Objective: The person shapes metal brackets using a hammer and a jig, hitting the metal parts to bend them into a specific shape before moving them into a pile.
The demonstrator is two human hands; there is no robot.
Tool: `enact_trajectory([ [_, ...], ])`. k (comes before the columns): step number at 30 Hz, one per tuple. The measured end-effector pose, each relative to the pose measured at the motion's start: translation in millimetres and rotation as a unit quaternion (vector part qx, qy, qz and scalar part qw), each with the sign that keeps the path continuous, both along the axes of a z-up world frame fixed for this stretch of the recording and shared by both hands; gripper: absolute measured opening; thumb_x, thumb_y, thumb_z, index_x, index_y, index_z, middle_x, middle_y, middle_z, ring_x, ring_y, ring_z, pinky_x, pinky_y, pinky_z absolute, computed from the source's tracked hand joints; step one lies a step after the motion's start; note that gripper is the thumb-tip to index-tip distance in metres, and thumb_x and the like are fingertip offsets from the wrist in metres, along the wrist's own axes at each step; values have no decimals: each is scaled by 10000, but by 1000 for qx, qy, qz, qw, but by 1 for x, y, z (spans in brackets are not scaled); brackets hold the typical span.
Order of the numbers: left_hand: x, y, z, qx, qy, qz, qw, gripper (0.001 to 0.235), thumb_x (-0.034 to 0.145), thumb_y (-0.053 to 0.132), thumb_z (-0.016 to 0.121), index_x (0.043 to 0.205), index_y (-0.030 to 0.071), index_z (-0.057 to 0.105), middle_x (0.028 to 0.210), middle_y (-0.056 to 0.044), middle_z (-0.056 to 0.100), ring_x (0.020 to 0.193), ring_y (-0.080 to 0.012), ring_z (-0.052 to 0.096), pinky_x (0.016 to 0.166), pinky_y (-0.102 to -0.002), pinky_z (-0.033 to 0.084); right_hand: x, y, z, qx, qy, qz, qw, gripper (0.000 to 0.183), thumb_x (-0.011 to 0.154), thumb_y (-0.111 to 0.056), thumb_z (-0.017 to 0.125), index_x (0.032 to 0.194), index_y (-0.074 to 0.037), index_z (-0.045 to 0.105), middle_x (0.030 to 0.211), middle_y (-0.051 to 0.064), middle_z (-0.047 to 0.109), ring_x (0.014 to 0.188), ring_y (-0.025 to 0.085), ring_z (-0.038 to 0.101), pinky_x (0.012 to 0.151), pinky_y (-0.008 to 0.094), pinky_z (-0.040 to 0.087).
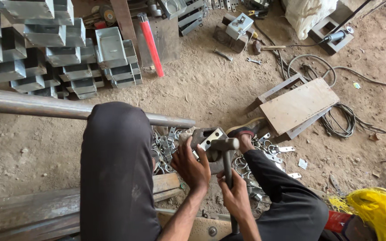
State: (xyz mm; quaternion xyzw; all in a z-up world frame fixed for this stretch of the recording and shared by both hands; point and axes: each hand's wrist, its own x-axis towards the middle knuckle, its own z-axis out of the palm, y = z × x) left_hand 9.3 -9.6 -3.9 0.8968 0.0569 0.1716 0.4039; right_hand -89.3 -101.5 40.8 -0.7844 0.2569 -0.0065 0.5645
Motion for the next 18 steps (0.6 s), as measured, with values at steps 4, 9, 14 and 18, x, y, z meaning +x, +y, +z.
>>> enact_trajectory([
  [4, 2, 0, -5, 1, 1, 4, 1000, 374, 996, 326, 585, 1316, 135, 614, 1272, -57, 677, 1090, -236, 579, 994, -433, 362, 3, 2, -4, -8, 31, 12, 999, 153, 894, -75, 628, 1033, -47, 684, 586, 0, 465, 485, 107, 439, 454, 301, 344],
  [9, -2, 1, -5, 11, 28, -5, 1000, 380, 988, 298, 585, 1334, 143, 618, 1234, -52, 681, 1108, -242, 578, 988, -448, 357, 3, -1, -8, 34, 34, 5, 999, 140, 882, -53, 599, 1006, -27, 660, 605, -4, 484, 484, 113, 441, 447, 309, 350],
  [14, 3, -1, 1, -12, -33, 2, 999, 376, 1000, 296, 594, 1333, 121, 611, 1274, -70, 676, 1097, -250, 572, 1005, -467, 358, 6, -7, -7, -2, 4, 23, 1000, 141, 865, -21, 604, 988, -13, 673, 641, 14, 512, 523, 104, 461, 487, 297, 370],
  [18, 0, 3, 4, 11, -16, -4, 1000, 363, 986, 267, 592, 1312, 109, 621, 1247, -78, 677, 1103, -271, 565, 964, -477, 345, 5, -7, -6, -15, 21, 31, 999, 128, 871, -28, 606, 983, -12, 666, 626, 50, 544, 509, 118, 452, 479, 313, 365],
])
